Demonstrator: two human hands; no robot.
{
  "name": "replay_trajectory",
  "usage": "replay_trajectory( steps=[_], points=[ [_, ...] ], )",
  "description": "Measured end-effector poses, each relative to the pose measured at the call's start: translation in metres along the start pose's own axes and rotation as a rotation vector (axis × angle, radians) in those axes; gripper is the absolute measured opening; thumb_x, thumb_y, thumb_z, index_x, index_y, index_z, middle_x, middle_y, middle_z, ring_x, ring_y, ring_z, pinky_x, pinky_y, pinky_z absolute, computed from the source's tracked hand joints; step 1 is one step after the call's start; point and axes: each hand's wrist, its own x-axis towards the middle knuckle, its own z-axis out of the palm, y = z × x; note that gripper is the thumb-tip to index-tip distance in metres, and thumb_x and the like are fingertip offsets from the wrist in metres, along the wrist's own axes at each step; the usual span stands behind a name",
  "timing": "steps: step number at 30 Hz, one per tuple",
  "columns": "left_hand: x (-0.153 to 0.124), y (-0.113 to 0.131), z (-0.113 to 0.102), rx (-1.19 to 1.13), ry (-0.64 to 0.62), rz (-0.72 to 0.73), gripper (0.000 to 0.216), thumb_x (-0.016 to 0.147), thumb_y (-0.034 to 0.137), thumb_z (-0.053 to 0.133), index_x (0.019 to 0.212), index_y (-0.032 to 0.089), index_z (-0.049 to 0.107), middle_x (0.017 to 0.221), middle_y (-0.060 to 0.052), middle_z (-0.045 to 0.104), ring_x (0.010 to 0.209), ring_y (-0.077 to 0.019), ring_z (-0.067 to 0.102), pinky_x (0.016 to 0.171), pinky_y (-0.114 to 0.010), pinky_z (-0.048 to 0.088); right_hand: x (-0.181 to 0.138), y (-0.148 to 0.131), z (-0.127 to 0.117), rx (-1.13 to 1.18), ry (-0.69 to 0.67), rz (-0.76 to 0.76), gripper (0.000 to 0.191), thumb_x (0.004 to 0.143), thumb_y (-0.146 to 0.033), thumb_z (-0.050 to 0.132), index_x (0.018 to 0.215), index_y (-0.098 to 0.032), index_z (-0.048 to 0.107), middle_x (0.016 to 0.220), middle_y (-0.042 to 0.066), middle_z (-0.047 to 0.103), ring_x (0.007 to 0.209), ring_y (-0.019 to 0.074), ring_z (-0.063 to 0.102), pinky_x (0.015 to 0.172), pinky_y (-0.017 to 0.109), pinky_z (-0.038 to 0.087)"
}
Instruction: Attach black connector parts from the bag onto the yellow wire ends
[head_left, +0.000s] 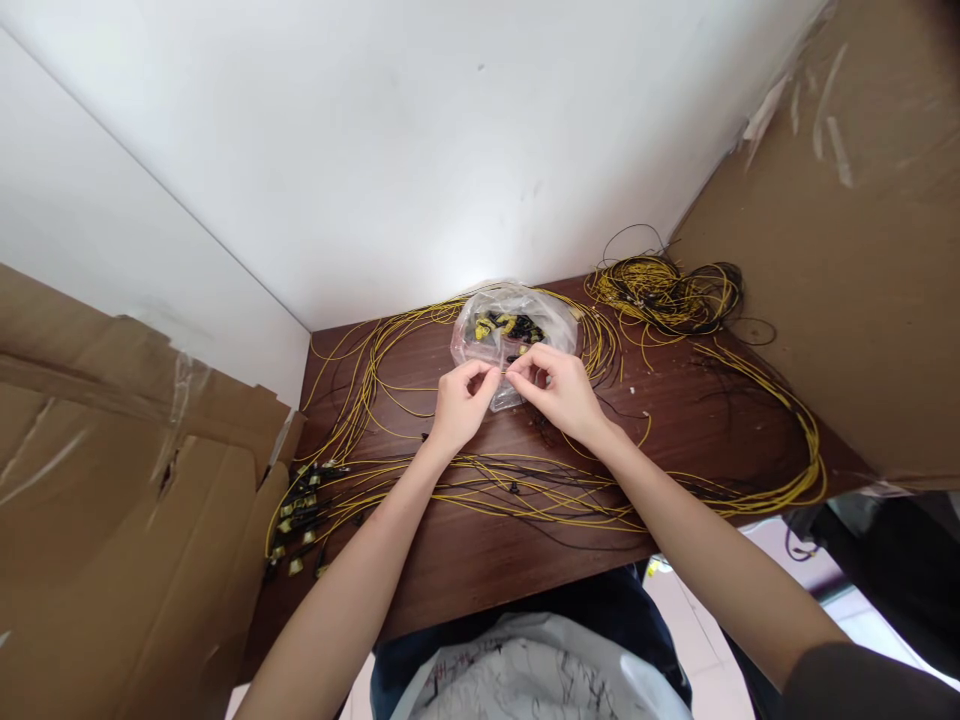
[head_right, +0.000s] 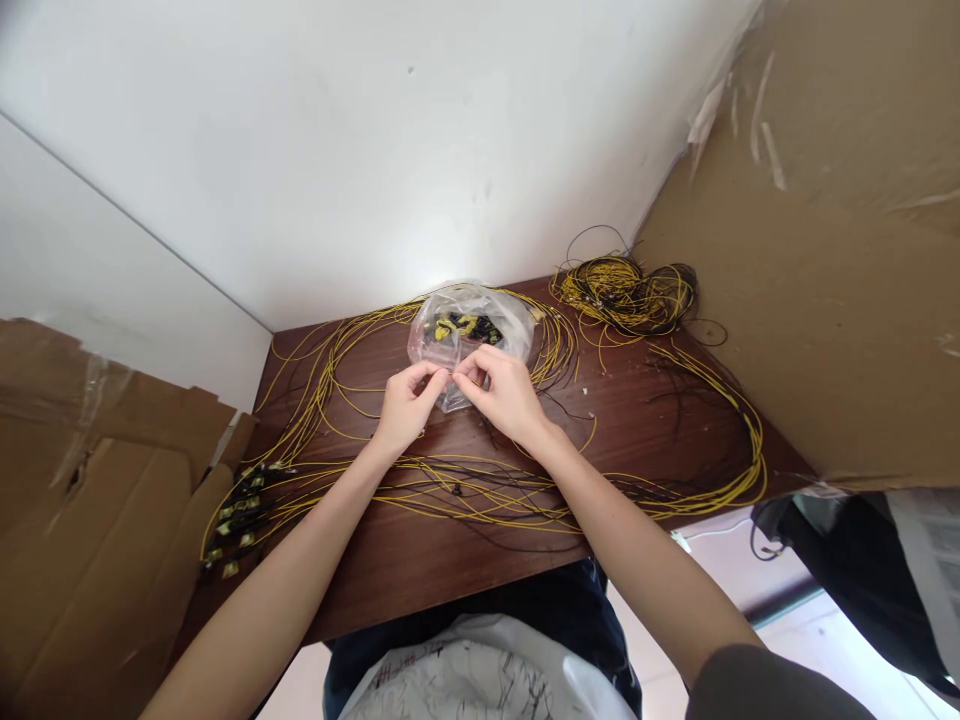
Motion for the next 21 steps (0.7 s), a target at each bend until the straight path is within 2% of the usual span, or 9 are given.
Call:
replay_trajectory(
  steps=[8, 15, 21],
  points=[
    [0.0026, -0.0002, -0.0003, -0.172, -0.005, -0.060, 0.020, 0.079, 0.027, 0.056, 0.065, 0.014, 0.060, 0.063, 0.001, 0.058, 0.062, -0.0114, 0.051, 0.064, -0.023, 0.039, -0.0014, 0.0009, 0.0026, 0.023, -0.029, 0.032, 0.013, 0.083, -0.025, 0.055, 0.074, -0.019, 0.062, 0.072, 0.002, 0.059, 0.065, 0.0140, 0.051, 0.060, 0.027, 0.039],
    [0.0035, 0.0032, -0.0031, -0.291, -0.015, -0.078, 0.021, 0.078, 0.029, 0.058, 0.063, 0.015, 0.059, 0.063, 0.001, 0.058, 0.063, -0.0111, 0.052, 0.066, -0.022, 0.041, -0.0009, 0.0043, 0.0066, 0.142, -0.010, 0.132, 0.014, 0.081, -0.030, 0.059, 0.076, -0.018, 0.063, 0.074, 0.003, 0.062, 0.068, 0.0143, 0.054, 0.059, 0.027, 0.040],
    [0.0027, 0.0079, -0.0042, -0.328, -0.017, -0.122, 0.020, 0.077, 0.031, 0.058, 0.065, 0.015, 0.060, 0.064, 0.000, 0.059, 0.060, -0.0099, 0.050, 0.060, -0.022, 0.040, -0.0009, 0.0059, 0.0069, 0.191, -0.004, 0.154, 0.013, 0.081, -0.030, 0.060, 0.076, -0.017, 0.063, 0.075, 0.003, 0.062, 0.068, 0.0140, 0.054, 0.059, 0.027, 0.040]
  ],
)
